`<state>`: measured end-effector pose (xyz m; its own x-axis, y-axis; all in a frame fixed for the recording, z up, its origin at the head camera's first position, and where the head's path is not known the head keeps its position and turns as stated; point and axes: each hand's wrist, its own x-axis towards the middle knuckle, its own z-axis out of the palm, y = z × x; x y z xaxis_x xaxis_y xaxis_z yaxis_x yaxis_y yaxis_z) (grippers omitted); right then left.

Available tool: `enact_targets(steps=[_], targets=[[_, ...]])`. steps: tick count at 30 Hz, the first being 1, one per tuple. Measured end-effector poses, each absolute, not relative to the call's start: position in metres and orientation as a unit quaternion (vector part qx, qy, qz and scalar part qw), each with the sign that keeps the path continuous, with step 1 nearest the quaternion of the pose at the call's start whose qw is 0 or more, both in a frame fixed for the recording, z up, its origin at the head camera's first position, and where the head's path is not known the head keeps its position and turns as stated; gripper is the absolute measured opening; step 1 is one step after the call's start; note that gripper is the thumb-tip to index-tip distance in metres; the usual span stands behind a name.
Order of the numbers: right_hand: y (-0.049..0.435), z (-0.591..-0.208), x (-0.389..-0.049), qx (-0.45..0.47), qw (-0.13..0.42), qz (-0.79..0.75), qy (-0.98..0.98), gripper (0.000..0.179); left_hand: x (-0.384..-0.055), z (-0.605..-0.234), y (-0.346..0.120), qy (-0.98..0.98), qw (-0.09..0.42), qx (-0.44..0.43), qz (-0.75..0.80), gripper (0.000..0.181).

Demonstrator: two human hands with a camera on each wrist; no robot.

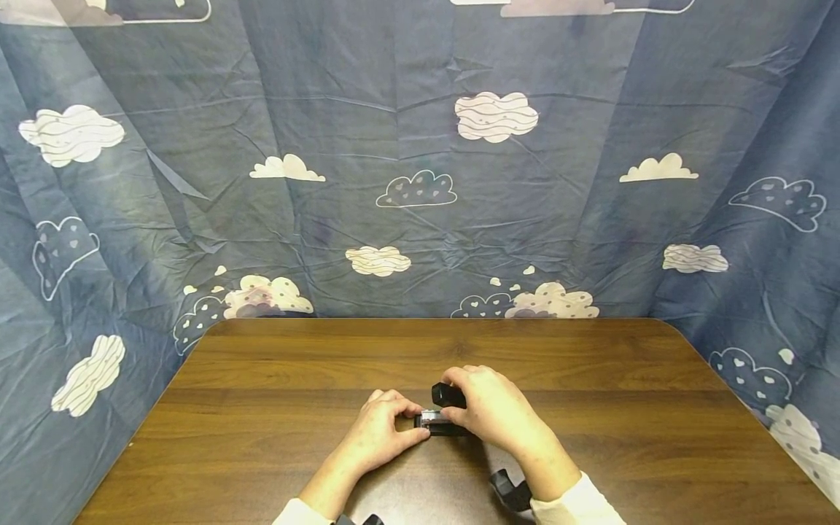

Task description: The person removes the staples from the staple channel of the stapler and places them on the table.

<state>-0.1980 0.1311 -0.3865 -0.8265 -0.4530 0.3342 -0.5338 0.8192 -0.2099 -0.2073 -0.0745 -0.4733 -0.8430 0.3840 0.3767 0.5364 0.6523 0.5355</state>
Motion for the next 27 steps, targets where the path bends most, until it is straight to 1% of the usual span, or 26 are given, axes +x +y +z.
enact_targets(steps=[7, 27], targets=[[0.136, -0.384, -0.199, 0.255, 0.139, 0.154, -0.944, 0.032, -0.207, -0.473, -0.075, -0.903, 0.099, -0.251, -0.334, 0.028], [0.145, -0.372, -0.197, 0.207, 0.097, 0.185, -0.956, 0.03, -0.207, -0.472, -0.075, -0.903, 0.1, -0.251, -0.335, 0.029]])
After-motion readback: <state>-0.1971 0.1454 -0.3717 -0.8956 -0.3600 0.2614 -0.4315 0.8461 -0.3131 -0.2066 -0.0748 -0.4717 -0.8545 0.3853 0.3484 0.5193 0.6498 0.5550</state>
